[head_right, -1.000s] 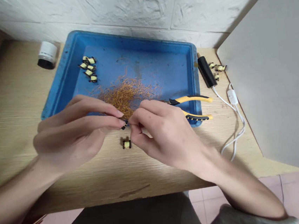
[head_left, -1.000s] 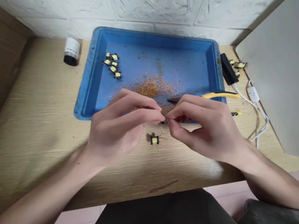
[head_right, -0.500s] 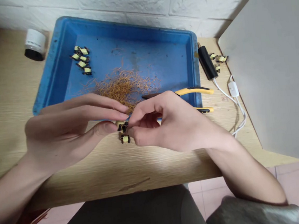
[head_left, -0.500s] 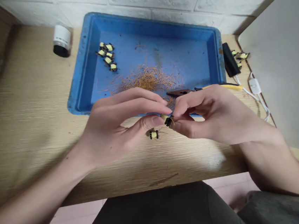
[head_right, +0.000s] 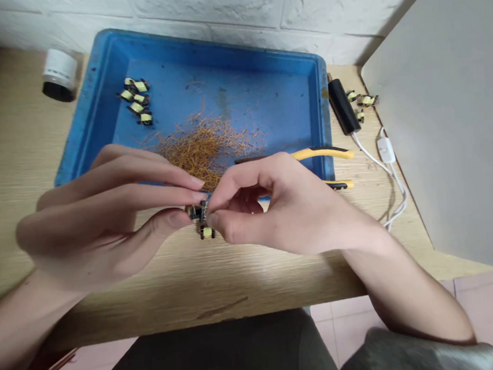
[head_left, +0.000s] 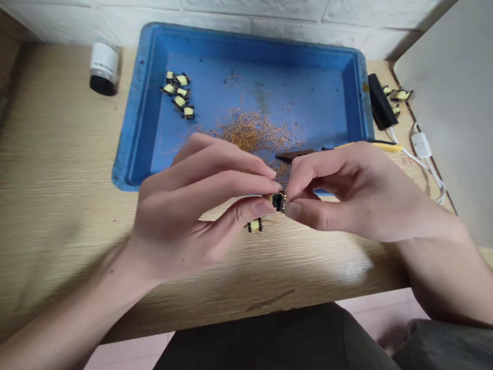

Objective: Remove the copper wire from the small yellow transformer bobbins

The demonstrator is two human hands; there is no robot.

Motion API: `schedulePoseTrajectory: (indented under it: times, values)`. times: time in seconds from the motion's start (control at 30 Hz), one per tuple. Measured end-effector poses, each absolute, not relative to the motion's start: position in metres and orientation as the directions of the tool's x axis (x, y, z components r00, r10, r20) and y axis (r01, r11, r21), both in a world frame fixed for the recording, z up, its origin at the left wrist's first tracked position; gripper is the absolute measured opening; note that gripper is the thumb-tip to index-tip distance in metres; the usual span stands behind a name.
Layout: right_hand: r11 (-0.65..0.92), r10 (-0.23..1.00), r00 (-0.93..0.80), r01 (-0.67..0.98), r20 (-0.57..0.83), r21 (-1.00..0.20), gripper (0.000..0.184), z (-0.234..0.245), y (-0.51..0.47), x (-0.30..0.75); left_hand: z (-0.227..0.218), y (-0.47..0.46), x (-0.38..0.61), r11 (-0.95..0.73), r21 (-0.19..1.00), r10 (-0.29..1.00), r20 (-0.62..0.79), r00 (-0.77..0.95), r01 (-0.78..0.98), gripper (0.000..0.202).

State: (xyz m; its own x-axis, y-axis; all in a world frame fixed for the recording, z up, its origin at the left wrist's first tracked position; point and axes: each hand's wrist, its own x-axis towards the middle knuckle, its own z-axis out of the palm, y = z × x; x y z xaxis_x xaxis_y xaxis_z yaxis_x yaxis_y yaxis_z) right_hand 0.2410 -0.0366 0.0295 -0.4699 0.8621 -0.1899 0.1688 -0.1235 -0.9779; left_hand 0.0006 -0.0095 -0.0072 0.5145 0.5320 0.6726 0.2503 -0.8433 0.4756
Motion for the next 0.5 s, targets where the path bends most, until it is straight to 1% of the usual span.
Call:
schedulePoseTrajectory:
  times: [0.3,0.5]
  values:
    - [-0.076,0.860,-0.479,0.223,-0.177,-0.972,0.008,0.0304,-0.0359,0.2412,-0.0054,-0.0091,0.0006,-0.845,0.474,0.529,0.679,0.509,0.246,0.011]
    - [-0.064,0.863,-0.476,0.227,-0.168,-0.972,0.010,0.0297,-0.0354,0.2415,-0.0083,-0.0098,0.0014,-0.846,0.474,0.528,0.685,0.502,0.243,0.013]
